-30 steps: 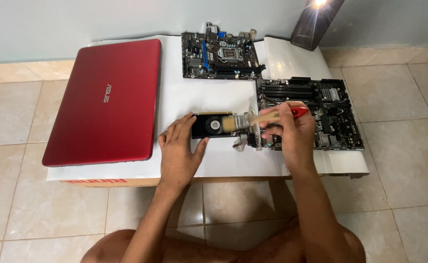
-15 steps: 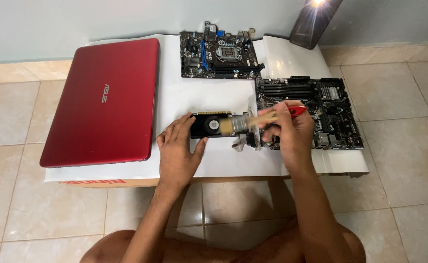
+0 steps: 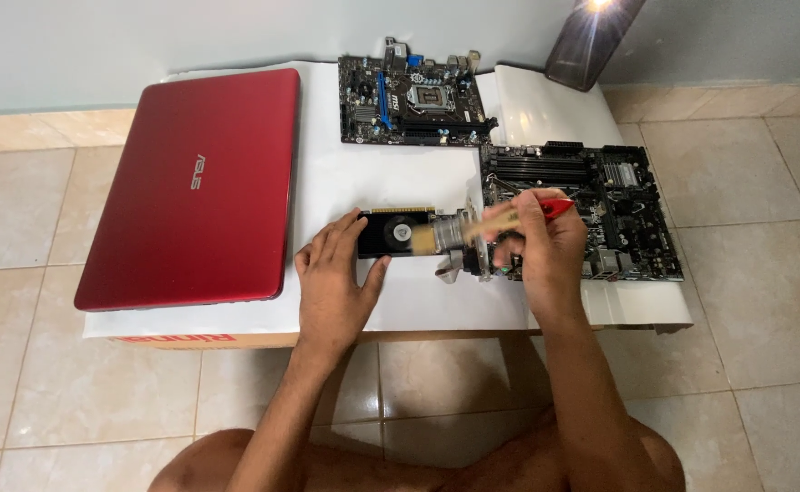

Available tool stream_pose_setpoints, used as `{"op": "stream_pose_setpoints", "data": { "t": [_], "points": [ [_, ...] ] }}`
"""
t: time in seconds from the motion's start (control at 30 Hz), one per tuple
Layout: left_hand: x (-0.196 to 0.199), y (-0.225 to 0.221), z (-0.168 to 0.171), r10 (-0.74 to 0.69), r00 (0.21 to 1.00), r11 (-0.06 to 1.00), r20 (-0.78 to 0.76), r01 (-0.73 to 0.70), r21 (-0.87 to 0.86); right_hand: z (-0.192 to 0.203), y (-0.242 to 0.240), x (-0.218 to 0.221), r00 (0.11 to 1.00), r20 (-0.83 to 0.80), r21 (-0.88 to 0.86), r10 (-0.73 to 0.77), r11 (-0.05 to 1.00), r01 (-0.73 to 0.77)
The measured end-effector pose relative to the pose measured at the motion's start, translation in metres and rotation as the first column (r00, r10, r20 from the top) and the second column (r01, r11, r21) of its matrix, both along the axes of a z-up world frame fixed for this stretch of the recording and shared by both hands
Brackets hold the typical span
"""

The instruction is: Cleaning dust from motherboards and a graphics card using a brush.

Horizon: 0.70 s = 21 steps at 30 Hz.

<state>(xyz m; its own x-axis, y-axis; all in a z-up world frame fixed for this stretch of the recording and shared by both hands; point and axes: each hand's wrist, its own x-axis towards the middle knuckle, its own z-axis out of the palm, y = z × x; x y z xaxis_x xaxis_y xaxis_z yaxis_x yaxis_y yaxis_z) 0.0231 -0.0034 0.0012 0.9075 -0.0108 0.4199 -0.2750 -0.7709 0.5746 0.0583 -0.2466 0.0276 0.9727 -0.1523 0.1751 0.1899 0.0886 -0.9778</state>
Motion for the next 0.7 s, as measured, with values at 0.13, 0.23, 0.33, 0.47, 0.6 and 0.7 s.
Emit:
{"op": "stream_pose_setpoints", "data": {
  "t": [0.13,0.23,0.33,0.47,0.6,0.7],
  "points": [
    [0.001,0.001,0.000,0.006,1.000,1.000,0.001,-0.006,0.005,0.008,0.006,-0.001,1.000,0.005,-0.067,0.003,0.998,-0.002],
    [0.001,0.000,-0.001,0.004,1.000,1.000,0.008,-0.004,0.004,0.008,0.005,-0.001,1.000,0.000,-0.026,-0.013,1.000,0.013],
    [0.001,0.000,-0.002,0.006,1.000,1.000,0.006,-0.006,0.001,0.008,0.005,-0.001,1.000,0.031,-0.049,-0.006,0.999,0.007],
    [0.001,0.000,-0.002,0.005,1.000,1.000,0.011,-0.006,0.007,0.016,0.008,-0.004,1.000,0.008,-0.037,0.017,0.999,-0.016],
    [0.001,0.000,-0.002,0.009,1.000,1.000,0.002,-0.009,0.014,0.002,0.003,0.001,0.998,-0.010,-0.027,0.061,0.998,-0.062],
    [0.001,0.000,-0.002,0.009,1.000,1.000,-0.005,-0.009,0.014,0.011,0.007,-0.004,1.000,0.027,-0.030,0.013,0.999,-0.012]
  ]
}}
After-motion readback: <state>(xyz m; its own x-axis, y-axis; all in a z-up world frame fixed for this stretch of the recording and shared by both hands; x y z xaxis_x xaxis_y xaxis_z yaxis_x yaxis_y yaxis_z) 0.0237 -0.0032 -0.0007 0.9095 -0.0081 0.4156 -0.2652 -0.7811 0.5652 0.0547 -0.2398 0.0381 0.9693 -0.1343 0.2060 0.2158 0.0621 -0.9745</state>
